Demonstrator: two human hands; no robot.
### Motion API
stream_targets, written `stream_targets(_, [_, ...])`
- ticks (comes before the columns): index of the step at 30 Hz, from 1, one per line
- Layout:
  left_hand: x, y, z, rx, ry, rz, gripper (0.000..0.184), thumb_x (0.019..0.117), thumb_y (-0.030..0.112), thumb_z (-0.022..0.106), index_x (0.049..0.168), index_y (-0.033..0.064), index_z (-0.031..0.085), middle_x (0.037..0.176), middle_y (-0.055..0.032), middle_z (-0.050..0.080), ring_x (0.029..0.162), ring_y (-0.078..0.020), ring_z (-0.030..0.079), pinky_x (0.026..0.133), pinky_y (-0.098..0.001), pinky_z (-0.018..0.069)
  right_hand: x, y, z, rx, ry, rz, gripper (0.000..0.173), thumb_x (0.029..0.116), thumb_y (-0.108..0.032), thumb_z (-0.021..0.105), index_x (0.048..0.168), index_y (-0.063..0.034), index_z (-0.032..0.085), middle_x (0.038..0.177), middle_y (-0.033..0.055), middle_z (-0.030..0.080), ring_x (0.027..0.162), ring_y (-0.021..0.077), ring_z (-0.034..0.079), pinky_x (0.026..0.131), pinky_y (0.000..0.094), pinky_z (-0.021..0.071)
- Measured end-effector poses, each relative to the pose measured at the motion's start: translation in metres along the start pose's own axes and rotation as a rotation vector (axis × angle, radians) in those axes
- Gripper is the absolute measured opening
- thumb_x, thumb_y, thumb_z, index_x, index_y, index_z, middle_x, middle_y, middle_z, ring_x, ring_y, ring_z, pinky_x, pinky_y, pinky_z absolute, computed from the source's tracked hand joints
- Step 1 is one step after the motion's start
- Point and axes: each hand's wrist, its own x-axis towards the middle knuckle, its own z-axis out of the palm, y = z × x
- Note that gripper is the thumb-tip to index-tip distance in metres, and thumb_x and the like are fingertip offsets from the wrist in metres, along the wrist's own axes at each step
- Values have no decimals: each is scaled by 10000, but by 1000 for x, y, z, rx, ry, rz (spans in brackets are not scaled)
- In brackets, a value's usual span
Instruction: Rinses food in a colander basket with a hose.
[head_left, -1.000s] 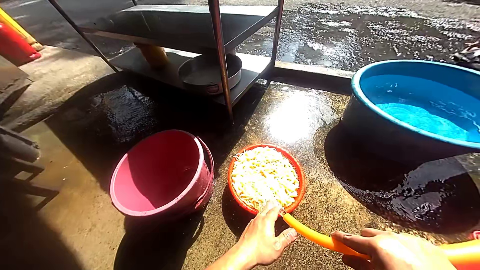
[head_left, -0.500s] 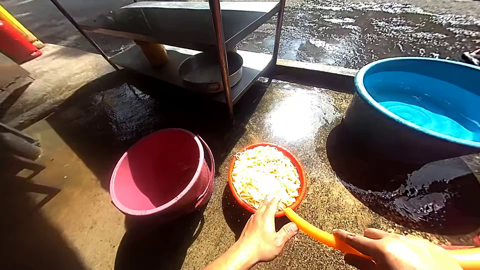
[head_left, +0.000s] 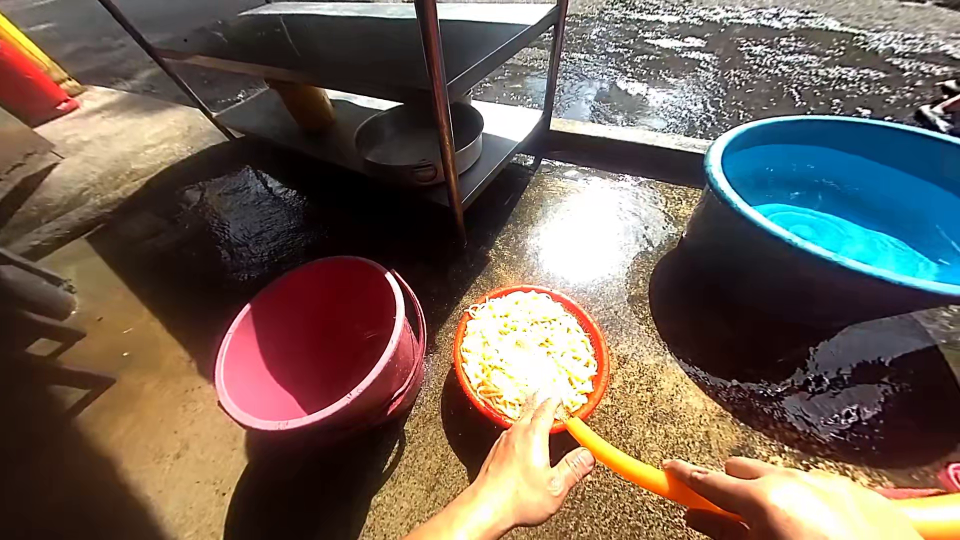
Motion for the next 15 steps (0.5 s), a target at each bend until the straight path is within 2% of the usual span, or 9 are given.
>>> stream_targets(15, [-2,1,6,-19,-10,53,843,980,649,496,1600,94,368,1666,-100,352,1525,-190,364,1223,-426,365,-6,-1,-4,-6,-63,36,309,984,-355,624,1256,-292,757,966,153,747,891,394,710,758,617,506])
